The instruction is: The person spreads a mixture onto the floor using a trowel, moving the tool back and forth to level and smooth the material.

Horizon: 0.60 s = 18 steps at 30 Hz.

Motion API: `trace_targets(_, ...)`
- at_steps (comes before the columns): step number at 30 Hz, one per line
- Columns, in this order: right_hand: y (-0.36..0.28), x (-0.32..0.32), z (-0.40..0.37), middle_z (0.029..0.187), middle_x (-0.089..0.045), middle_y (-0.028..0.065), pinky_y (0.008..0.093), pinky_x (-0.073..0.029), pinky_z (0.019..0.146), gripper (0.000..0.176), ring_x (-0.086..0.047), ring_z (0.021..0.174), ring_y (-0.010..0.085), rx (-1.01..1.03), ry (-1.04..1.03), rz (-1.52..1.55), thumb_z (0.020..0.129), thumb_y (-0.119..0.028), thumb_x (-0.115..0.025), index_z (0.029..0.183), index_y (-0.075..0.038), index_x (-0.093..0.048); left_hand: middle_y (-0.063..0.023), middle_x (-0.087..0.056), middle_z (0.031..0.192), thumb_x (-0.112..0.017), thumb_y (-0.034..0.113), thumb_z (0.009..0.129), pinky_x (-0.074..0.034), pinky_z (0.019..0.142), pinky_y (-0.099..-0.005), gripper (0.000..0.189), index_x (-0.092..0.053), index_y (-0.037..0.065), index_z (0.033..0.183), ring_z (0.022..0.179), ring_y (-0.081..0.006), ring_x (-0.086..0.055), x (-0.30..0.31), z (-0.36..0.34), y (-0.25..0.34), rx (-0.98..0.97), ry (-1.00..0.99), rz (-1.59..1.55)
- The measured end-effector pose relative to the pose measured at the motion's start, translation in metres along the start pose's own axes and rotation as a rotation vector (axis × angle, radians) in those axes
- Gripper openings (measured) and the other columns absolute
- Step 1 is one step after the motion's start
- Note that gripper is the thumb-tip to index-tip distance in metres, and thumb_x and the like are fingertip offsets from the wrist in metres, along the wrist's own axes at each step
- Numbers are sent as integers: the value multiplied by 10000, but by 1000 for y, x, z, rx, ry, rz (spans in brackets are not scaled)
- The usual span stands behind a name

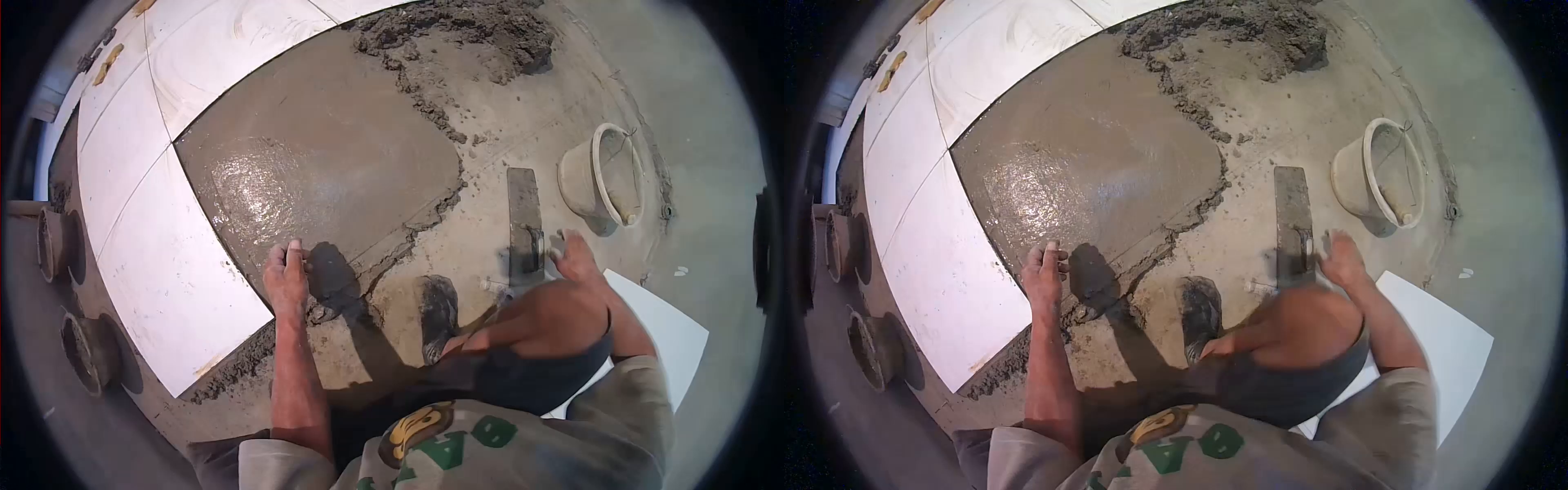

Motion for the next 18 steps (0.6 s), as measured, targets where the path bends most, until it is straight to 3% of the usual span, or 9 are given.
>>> trace_targets(3, 0, -34, 44, 1113, -598, 265, 437, -440, 933, 516, -562, 1060, 418, -232, 402, 250, 785, -291, -690, 1180, 5, -540, -71, -648, 824, -564, 329, 936, -458, 579, -274, 326, -630, 14, 993, 654, -121, -577, 8, -5, 10, -20, -8, -42)
trace_targets(7, -24, -62, 63, 1031, -611, 316, 457, -488, 854, 510, -595, 988, 449, -71, 469, 592, 798, -344, -686, 1059, 67, -537, -57, -630, 800, -585, 332, 924, -442, 573, -254, 323, -625, 23, 1009, 643, -111, -560, 31, -3, 17, -19, 54, -68)
trace_targets(9, -20, -67, 67, 995, -630, 297, 457, -507, 807, 491, -612, 947, 456, -273, 518, 620, 801, -334, -688, 1042, 65, -536, -56, -637, 802, -551, 298, 938, -449, 583, -246, 304, -630, 9, 990, 655, -106, -565, 46, -4, 10, 24, 98, -131)
trace_targets(11, -13, -69, 62, 1014, -629, 298, 452, -498, 818, 473, -605, 997, 446, -339, 438, 628, 802, -320, -690, 1034, 68, -552, -48, -632, 799, -548, 293, 941, -440, 577, -236, 294, -630, 15, 985, 648, -97, -554, 50, -4, -1, 32, 97, -158)
trace_targets(14, -7, -68, 70, 937, -643, 282, 452, -498, 778, 438, -630, 933, 423, -184, 548, 693, 800, -322, -692, 996, 54, -581, -50, -635, 807, -547, 306, 944, -445, 587, -253, 300, -627, 19, 984, 659, -106, -559, 52, -8, 4, 44, 142, -131)
trace_targets(16, -45, -13, 46, 808, -644, 236, 452, -497, 714, 421, -639, 785, 396, 0, 769, 723, 805, -324, -688, 991, 43, -602, -53, -639, 814, -557, 323, 938, -439, 582, -252, 313, -626, 22, 987, 656, -104, -562, 50, -9, 5, 23, 130, -99)
trace_targets(18, -83, 27, 43, 794, -647, 224, 439, -499, 717, 411, -637, 777, 390, 152, 706, 638, 816, -322, -679, 1018, 29, -607, -59, -647, 828, -569, 340, 932, -438, 584, -251, 330, -625, 26, 1019, 655, -103, -567, 49, -7, 1, 12, 95, -97)
Point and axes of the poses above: each hand's wrist, its own z-axis towards the middle knuckle, its own x-axis out of the back of the hand, y = z × x, the point moved 4 cm from there along z, towards the middle knuckle
